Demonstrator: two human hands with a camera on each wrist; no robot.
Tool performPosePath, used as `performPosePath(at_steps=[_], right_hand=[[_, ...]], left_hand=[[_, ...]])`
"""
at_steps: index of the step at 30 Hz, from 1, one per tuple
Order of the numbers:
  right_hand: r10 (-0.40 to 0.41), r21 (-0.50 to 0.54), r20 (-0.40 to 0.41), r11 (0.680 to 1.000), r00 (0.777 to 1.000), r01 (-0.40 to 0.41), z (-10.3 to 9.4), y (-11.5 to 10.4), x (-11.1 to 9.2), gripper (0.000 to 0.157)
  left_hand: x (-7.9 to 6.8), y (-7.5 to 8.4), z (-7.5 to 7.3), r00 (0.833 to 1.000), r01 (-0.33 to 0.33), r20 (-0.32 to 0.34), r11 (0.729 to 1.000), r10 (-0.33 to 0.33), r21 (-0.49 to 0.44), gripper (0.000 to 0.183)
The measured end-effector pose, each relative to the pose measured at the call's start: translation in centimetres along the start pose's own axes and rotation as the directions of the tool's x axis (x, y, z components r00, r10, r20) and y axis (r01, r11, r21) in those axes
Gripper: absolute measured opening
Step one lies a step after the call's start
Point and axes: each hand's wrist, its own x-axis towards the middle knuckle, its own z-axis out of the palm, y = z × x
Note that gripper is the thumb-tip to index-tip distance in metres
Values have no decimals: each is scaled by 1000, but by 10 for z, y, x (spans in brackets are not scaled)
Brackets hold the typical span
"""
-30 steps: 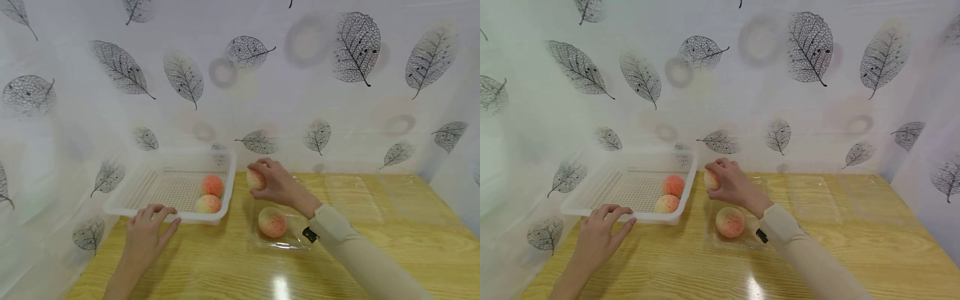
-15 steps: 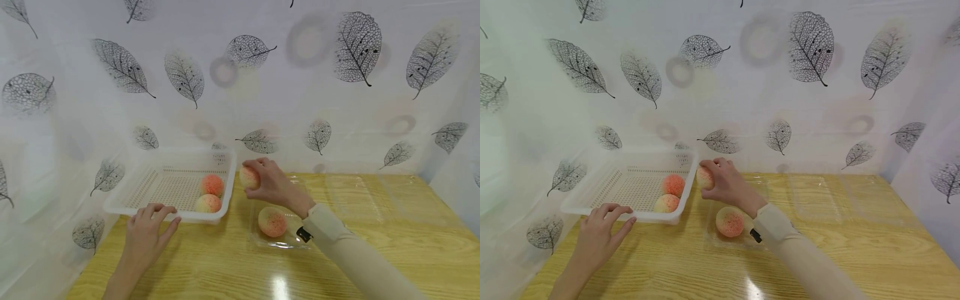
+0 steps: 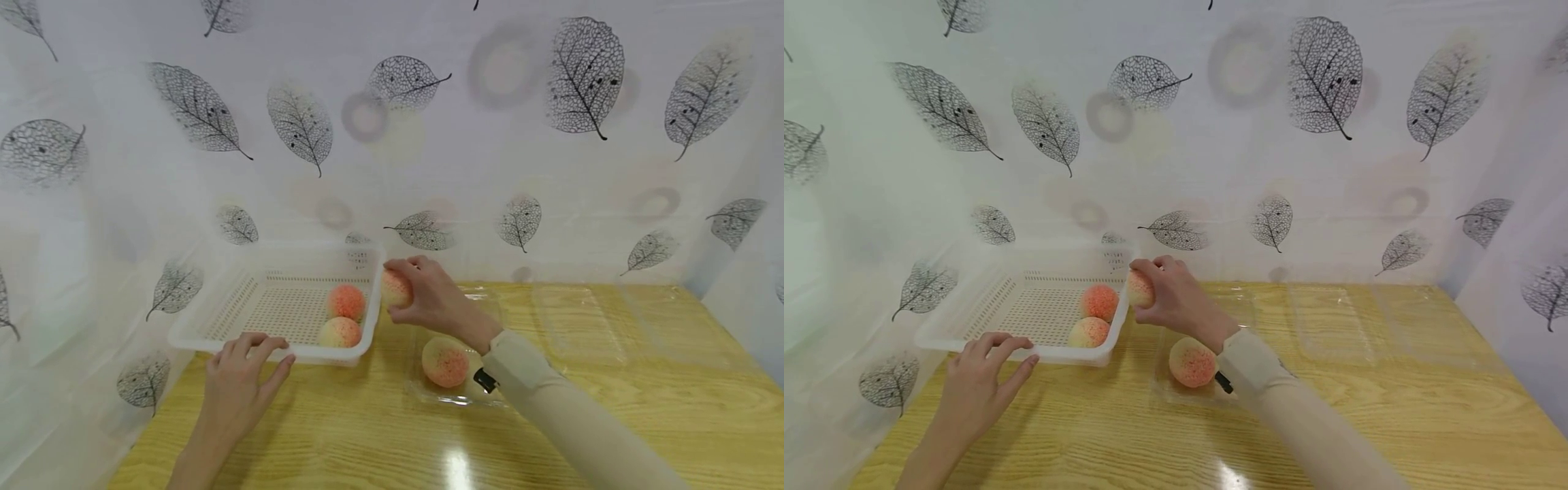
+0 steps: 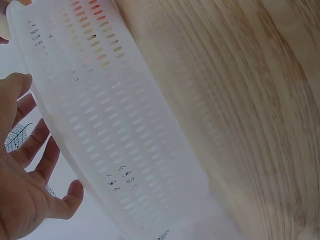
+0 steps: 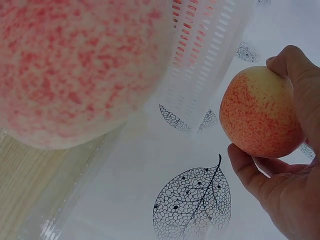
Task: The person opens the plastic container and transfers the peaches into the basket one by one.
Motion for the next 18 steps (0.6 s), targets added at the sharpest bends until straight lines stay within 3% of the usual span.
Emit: performPosePath(at_steps=[18], right_hand=[[24, 35, 95, 999, 995, -27, 15, -16, 21, 70]], left_hand=[[1, 0, 1, 1000, 11, 9, 1000, -12, 12, 27]])
